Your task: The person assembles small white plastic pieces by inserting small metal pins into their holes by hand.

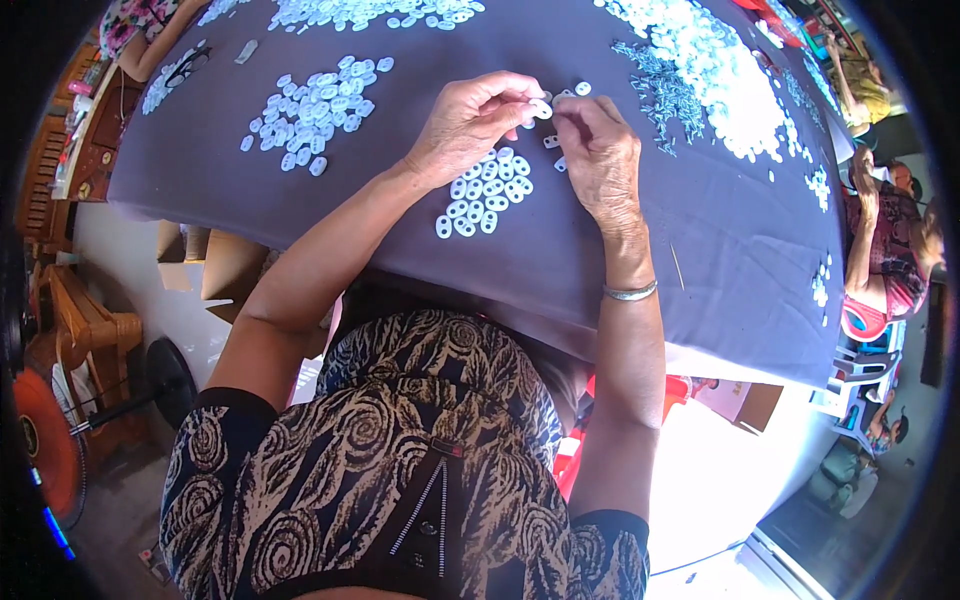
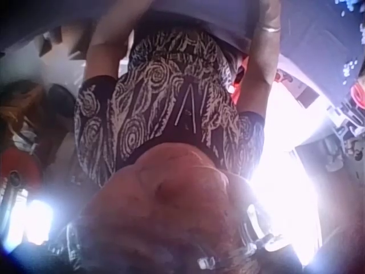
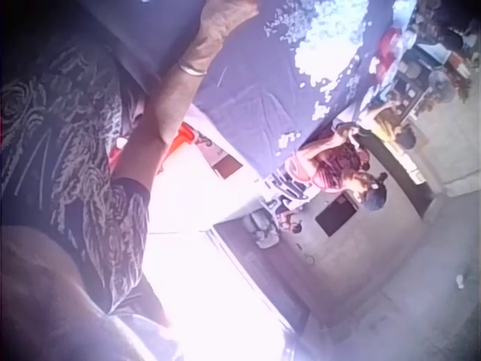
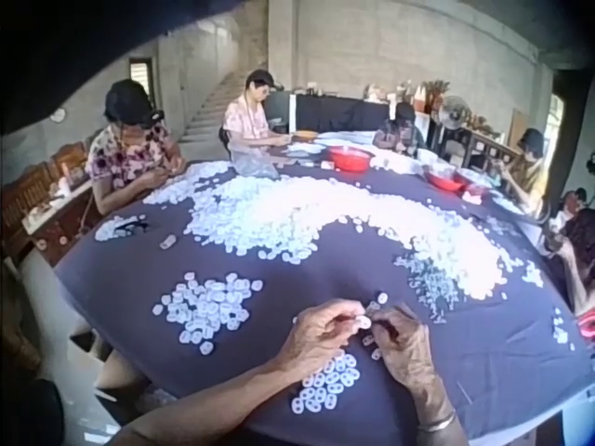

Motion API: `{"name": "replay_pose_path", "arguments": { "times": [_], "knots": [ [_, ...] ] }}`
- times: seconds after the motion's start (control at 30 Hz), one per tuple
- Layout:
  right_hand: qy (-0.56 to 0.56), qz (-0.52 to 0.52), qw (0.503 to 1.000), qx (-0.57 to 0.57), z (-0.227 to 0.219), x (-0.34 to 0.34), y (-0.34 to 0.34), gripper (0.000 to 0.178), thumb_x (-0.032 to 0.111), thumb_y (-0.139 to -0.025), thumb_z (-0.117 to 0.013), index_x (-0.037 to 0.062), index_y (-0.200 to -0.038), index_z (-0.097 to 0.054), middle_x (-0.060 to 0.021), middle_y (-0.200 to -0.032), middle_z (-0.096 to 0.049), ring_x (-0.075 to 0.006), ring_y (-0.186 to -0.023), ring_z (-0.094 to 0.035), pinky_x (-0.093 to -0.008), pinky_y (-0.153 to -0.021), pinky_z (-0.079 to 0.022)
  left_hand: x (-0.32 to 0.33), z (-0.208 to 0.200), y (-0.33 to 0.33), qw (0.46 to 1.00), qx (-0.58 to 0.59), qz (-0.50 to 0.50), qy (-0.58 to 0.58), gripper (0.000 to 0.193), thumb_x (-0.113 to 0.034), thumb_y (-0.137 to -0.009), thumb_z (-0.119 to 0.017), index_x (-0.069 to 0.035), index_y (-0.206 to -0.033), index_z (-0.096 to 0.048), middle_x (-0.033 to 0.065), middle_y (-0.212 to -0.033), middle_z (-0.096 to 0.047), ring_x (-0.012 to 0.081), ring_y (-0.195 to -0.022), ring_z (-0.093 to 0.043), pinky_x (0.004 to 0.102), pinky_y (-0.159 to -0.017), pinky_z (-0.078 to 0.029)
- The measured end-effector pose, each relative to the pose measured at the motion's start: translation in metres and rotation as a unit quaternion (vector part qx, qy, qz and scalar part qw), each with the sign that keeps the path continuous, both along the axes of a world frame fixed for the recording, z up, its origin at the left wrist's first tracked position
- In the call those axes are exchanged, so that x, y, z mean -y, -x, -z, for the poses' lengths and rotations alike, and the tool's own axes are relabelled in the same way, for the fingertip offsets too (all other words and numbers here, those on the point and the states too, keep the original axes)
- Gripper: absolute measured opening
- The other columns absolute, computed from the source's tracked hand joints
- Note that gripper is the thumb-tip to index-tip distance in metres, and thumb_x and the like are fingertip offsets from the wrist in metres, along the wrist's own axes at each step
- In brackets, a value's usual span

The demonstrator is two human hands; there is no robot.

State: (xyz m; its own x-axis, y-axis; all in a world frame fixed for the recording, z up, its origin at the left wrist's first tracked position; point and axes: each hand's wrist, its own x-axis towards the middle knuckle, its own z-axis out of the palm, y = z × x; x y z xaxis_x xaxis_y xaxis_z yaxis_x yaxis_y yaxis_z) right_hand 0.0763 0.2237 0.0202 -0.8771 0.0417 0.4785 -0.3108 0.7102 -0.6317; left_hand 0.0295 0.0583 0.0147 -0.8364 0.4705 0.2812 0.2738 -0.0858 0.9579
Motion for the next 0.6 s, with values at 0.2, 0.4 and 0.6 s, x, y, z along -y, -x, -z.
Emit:
{"name": "replay_pose_path", "arguments": {
  "times": [0.2, 0.4, 0.6],
  "knots": [
    [0.207, -0.083, 0.975, 0.002, 0.0003, -0.0007, -0.0019, 0.008, 0.005, -0.084, -0.064, 0.0013, -0.091, -0.063, 0.0016, -0.081, -0.059, -0.0054, -0.068, -0.053, -0.0213, -0.061, -0.045, -0.0007, -0.0014, -0.0016, 0.999, 0.005, -0.03, -0.022, 0.012, -0.005, -0.084, -0.063, -0.001, -0.095, -0.065, -0.0017, -0.072, -0.059, 0.0012, -0.059, -0.048, 0.0181, -0.049, -0.041],
    [0.219, -0.092, 0.971, 0.038, 0.001, 0.0011, -0.0033, 0.007, 0.006, -0.085, -0.063, 0.0012, -0.09, -0.061, 0.0014, -0.075, -0.058, -0.0046, -0.068, -0.051, -0.0201, -0.061, -0.044, -0.0028, 0.0013, -0.0025, 0.999, -0.023, -0.035, -0.004, 0.014, -0.004, -0.084, -0.061, 0.0, -0.096, -0.065, 0.0037, -0.079, -0.064, 0.0067, -0.068, -0.058, 0.0216, -0.061, -0.049],
    [0.212, -0.063, 0.972, 0.074, -0.0016, 0.0002, -0.0054, 0.008, 0.008, -0.085, -0.063, 0.0013, -0.089, -0.062, 0.0028, -0.074, -0.058, -0.0036, -0.067, -0.05, -0.0201, -0.061, -0.043, -0.0019, 0.005, -0.0008, 0.996, -0.083, -0.021, 0.011, 0.015, -0.007, -0.088, -0.06, -0.002, -0.103, -0.064, 0.0004, -0.084, -0.061, 0.0033, -0.068, -0.053, 0.0193, -0.06, -0.047]
  ]
}}
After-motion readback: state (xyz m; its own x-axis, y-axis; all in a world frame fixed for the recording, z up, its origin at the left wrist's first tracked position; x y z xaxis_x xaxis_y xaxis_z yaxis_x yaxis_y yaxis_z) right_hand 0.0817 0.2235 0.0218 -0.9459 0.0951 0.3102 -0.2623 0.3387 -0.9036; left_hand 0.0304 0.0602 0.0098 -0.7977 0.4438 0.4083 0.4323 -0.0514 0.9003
